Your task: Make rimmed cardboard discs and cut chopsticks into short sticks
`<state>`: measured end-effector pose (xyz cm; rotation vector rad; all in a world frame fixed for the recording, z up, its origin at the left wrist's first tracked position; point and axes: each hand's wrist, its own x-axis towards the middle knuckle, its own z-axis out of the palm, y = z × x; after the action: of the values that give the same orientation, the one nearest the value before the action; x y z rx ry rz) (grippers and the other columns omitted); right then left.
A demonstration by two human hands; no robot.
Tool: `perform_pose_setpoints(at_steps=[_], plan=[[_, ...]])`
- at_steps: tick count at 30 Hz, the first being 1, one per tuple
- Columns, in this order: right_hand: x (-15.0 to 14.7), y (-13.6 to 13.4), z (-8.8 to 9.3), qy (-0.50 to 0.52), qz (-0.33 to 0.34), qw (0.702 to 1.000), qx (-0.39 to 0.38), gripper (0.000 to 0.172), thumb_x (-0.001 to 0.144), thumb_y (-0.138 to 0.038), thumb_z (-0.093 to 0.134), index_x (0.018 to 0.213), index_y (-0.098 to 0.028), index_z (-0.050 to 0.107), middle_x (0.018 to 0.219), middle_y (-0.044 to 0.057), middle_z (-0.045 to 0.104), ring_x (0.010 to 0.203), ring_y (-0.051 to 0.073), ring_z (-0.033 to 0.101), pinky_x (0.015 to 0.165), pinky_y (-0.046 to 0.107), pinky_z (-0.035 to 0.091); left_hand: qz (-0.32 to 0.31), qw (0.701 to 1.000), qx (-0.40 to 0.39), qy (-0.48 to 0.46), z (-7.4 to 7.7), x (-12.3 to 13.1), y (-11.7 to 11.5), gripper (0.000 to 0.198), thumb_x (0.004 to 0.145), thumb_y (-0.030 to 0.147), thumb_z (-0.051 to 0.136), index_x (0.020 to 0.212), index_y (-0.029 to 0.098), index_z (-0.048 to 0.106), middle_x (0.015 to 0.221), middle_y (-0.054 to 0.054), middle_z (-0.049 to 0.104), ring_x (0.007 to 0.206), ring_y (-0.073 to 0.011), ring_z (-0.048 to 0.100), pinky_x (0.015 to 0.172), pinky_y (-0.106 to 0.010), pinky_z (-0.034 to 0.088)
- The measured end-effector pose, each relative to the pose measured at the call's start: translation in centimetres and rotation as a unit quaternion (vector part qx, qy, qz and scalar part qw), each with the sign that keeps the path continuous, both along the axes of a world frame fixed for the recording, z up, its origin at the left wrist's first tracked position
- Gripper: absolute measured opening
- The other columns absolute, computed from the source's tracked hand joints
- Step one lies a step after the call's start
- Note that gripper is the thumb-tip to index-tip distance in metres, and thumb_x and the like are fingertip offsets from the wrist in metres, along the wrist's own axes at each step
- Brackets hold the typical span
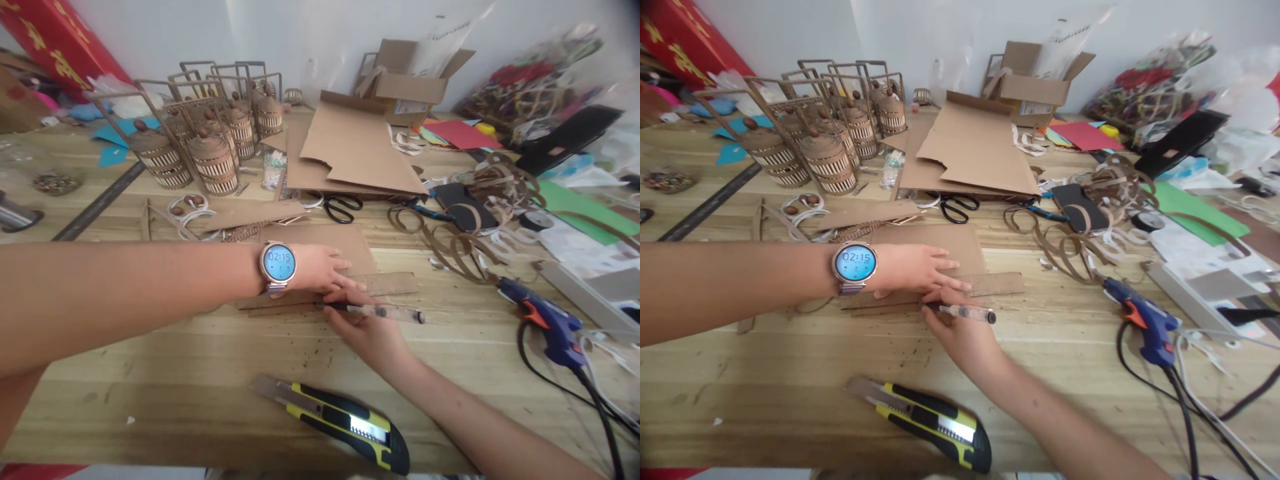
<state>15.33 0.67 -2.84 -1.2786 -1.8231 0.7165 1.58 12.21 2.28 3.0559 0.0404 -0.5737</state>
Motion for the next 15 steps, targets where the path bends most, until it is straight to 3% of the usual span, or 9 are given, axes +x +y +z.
perform_pose_setpoints(at_steps=[4,7,12,15], plan=[[0.3,0.1,0.1,-0.009,0.002,1.0,0.001,0.007,0.084,-0.025,0.058,0.083,-0.025,0.065,0.089,0.003,0.076,0.09,0.021,0.071,0.078,0.033,0.057,-0.002,0.999,0.015,0.045,0.2,0.1,-0.1,0.099,0.034,-0.006,0.08,0.12,0.04,0.065,0.158,0.014,0.03,0.143,-0.032,0.03,0.121,-0.037,0.023],[1.4,0.1,0.4,-0.021,-0.012,1.0,-0.014,0.008,0.084,-0.027,0.058,0.081,-0.024,0.065,0.088,0.003,0.076,0.086,0.021,0.071,0.075,0.032,0.057,-0.015,0.998,0.02,0.057,0.3,0.1,-0.1,0.106,0.026,-0.005,0.083,0.121,0.038,0.063,0.156,0.008,0.035,0.142,-0.0341,0.03,0.121,-0.04,0.019],[4.5,-0.1,1.0,-0.062,-0.054,0.996,-0.02,0.012,0.085,-0.032,0.059,0.086,-0.023,0.068,0.087,0.004,0.075,0.083,0.022,0.071,0.076,0.034,0.057,-0.034,0.999,0.011,-0.003,0.5,-0.2,0.0,0.071,0.032,-0.004,0.08,0.091,0.034,0.07,0.151,0.01,0.042,0.132,-0.0336,0.044,0.118,-0.042,0.026],[6.5,-0.3,1.2,-0.094,-0.092,0.991,-0.018,0.014,0.085,-0.034,0.058,0.082,-0.024,0.068,0.077,0.002,0.074,0.073,0.021,0.07,0.067,0.032,0.056,-0.01,0.999,-0.024,-0.028,0.9,-0.2,-0.1,0.06,0.033,-0.008,0.074,0.077,0.031,0.069,0.15,0.014,0.044,0.129,-0.0306,0.046,0.116,-0.039,0.032]])
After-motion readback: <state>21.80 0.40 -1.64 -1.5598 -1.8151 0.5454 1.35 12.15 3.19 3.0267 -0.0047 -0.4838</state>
